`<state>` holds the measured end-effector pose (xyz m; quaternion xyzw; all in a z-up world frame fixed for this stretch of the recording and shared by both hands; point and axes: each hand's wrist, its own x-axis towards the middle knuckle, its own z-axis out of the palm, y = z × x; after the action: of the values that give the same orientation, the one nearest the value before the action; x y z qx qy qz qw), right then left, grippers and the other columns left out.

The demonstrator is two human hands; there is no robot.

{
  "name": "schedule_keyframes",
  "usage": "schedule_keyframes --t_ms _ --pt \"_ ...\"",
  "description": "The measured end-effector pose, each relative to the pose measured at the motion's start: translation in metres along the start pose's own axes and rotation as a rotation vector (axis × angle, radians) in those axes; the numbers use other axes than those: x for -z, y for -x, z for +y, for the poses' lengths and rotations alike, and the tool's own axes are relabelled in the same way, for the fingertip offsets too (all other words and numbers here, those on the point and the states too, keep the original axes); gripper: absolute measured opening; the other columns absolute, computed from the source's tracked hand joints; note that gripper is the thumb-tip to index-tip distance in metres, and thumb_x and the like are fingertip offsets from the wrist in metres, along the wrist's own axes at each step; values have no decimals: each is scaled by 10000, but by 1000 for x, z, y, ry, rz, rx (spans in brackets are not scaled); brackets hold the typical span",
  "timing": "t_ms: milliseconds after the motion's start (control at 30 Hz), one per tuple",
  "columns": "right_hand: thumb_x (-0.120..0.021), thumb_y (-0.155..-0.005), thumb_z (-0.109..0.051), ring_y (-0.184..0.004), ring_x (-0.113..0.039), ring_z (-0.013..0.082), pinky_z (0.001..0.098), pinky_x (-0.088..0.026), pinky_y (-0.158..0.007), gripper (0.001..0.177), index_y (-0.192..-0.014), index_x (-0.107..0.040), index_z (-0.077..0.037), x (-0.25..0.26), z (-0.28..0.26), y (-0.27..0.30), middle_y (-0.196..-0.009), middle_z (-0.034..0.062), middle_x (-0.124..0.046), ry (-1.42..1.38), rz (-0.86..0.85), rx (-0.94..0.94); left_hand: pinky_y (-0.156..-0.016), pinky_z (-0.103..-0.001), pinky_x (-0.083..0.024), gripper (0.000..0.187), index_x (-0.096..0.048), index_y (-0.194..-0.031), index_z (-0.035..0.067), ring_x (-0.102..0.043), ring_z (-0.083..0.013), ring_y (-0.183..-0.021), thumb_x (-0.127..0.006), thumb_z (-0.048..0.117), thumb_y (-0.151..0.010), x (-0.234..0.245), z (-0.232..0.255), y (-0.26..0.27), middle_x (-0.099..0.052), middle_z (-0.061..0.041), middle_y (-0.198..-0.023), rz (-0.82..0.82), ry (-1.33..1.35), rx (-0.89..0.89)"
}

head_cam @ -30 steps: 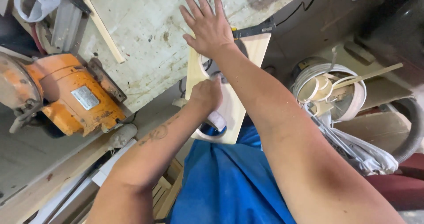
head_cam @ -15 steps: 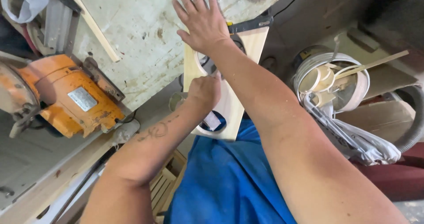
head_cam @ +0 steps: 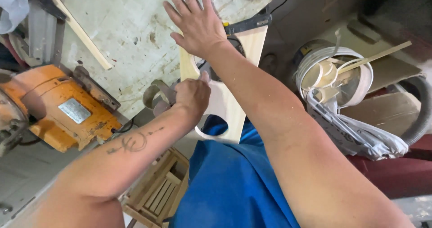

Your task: The person is sanding the edges and circular cutouts of a wooden board using sandpaper and a small handheld sanding tool.

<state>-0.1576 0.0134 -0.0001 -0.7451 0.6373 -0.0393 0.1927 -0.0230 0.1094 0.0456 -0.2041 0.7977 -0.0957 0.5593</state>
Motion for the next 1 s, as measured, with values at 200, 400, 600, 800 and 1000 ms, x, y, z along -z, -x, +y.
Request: schedule_keyframes --t_ms 200,400,600,800,1000 --pt "-309 -1103 -644 -1619 7 316 648 -92 -1287 775 -1743 -195 -222 2 0 0 -1786 65 -61 41 -23 1 -477 -270 -297 728 -392 -1671 149 -626 -139 -650 -546 52 -966 -5 -1 -31 -695 83 -794 -69 48 -16" --pt "-337 -1124 -630 -1625 -77 321 634 -104 -1285 754 -1749 -234 -222 1 0 -1 -1785 65 -97 3 4 -10 -528 -246 -418 174 -709 -999 174 -615 -135 -667 -673 5 -973 8 4 -50 -574 71 -766 -195 162 10" --pt "-344 -1101 -657 -1613 -68 320 636 -157 -1268 783 -1741 -248 -217 1 1 0 -1781 61 -122 72 24 7 -503 -249 -464 619 -388 -1664 132 -724 -99 -669 -487 176 -1055 27 -9 -16 -744 118 -809 -198 118 -72" --pt "-315 -1082 -664 -1611 -69 327 645 -168 -1251 785 -1726 -244 -220 5 2 -1 -1779 67 -126 99 5 16 -699 -301 -565 534 -428 -1638 155 -788 -175 -907 -381 166 -1107 34 -8 -14 -806 50 -1012 -211 204 -100" --pt "-352 -1101 -643 -1624 -51 311 626 -127 -1290 781 -1745 -238 -215 5 -1 2 -1788 65 -118 70 42 -14 -862 -351 -601 388 -632 -1366 204 -767 -233 -1082 -430 126 -1044 -15 30 -63 -784 -4 -1180 -154 603 86"
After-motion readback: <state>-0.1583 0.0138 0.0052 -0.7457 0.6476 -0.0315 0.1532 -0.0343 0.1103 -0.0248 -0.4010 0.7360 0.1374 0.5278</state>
